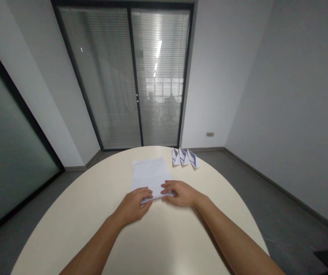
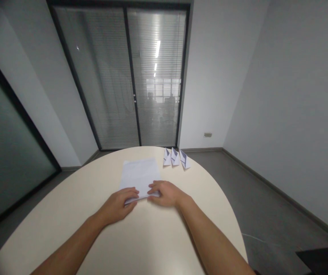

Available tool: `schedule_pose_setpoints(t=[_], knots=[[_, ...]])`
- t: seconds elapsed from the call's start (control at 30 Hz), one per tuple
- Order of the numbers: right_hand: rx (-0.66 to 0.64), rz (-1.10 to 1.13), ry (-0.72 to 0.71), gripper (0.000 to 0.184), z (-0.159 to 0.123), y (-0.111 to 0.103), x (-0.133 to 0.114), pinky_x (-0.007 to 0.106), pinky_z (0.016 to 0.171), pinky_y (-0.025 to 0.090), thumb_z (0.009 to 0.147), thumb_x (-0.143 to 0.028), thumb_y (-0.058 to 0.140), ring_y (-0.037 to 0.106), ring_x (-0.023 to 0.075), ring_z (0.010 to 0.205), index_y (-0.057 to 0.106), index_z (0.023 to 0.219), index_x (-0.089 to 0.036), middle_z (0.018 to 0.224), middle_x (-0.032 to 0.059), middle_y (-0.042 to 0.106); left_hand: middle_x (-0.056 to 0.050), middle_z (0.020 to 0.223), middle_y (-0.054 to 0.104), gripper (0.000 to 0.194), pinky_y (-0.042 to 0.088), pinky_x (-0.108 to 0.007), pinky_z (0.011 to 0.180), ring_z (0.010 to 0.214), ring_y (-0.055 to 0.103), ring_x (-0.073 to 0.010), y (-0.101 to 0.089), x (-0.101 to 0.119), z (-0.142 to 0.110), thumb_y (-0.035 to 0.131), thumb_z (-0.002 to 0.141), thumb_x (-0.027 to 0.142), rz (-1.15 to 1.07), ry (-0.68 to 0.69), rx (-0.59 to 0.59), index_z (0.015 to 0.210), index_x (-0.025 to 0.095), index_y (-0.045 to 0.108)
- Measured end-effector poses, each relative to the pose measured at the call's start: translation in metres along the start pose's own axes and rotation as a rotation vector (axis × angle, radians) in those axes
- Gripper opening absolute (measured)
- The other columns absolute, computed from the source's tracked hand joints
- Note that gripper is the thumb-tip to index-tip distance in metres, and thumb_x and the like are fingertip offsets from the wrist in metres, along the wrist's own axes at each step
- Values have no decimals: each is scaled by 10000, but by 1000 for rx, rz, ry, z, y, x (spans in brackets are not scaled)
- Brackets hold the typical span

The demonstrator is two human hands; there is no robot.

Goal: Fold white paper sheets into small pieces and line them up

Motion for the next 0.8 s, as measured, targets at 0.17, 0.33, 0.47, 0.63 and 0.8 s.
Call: schedule_pose_setpoints(t=[0.17,0.33,0.47,0.63,0.8], knots=[[21,34,14,357,0,-2,1,366,961,493,921,-462,599,662,274,1128,759,1120,-212,1247,122,700,-45,1112,757,253,493,-316,955,1065,684,-224,-17,-9,-3,536,903,270,-120,-59,-11,1048,233,740],[31,64,48,414,-3,-2,10,370,965,476,863,-473,662,650,295,1131,732,1164,-197,1246,119,700,-36,866,757,328,461,-275,678,736,652,-195,-22,-29,-5,496,947,394,-217,-207,6,961,190,752],[42,141,128,310,-9,0,24,300,729,483,895,-404,615,669,219,806,729,1086,-188,993,62,755,-2,745,694,397,366,-258,568,584,531,-156,-18,-42,-7,489,949,486,-273,-293,66,970,175,736],[133,172,267,318,-12,5,40,260,570,365,944,-407,536,534,157,624,669,794,-161,679,11,636,-17,810,703,432,397,-267,632,665,567,-172,-11,-50,-7,502,937,529,-310,-312,140,985,169,736],[216,232,262,362,-10,10,46,264,608,365,980,-474,482,532,162,668,646,862,-174,741,13,638,-24,789,680,476,460,-302,696,695,593,-197,-12,-58,-9,561,879,541,-273,-404,236,1147,173,695]])
Point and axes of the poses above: each hand's wrist, its own z-axis towards the middle knuckle, its own y-axis out of the palm, x = y × z, the point moved 4 cm from there along z, towards the middle knuckle
